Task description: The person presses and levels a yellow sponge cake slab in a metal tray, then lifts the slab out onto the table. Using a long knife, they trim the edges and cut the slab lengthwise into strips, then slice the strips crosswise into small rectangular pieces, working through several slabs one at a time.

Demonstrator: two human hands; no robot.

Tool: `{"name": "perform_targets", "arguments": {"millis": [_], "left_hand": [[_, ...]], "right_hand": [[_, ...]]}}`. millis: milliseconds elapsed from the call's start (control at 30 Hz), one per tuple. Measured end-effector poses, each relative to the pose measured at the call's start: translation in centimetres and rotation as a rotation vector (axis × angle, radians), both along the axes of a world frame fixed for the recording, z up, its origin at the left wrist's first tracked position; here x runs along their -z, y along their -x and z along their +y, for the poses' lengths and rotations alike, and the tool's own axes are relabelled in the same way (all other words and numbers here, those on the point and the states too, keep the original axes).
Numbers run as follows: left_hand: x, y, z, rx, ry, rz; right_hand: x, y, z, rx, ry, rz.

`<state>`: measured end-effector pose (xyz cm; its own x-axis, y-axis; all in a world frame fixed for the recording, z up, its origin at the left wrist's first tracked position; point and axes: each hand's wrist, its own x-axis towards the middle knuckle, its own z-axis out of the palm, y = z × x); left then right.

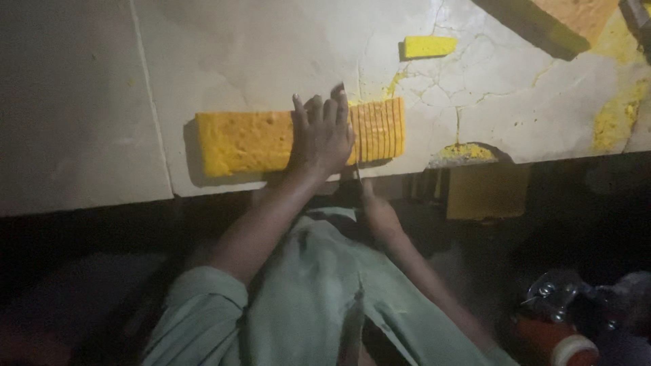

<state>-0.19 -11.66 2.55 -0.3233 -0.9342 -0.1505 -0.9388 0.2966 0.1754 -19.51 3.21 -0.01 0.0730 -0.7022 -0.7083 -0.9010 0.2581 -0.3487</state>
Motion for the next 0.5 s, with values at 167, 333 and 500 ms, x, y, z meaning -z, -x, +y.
{"name": "perform_targets", "arguments": {"millis": [167,333,500], "left_hand": [[1.5,-0.4,0.2,0.028,0.188,-0.047],[-0.2,-0.6,-0.1,-0.040,0.017,0.004],[-2.5,-1.3,-0.4,0.032,-0.167,-0.061]], "right_hand": [[-3.5,-3.9,-9.2,0.435,-0.068,-0.329],[-9.6,-6.1,-9.8,0.748,-0.232,-0.405],[-6.3,0.0,1.9,0.053,-0.061,-0.110]]}}
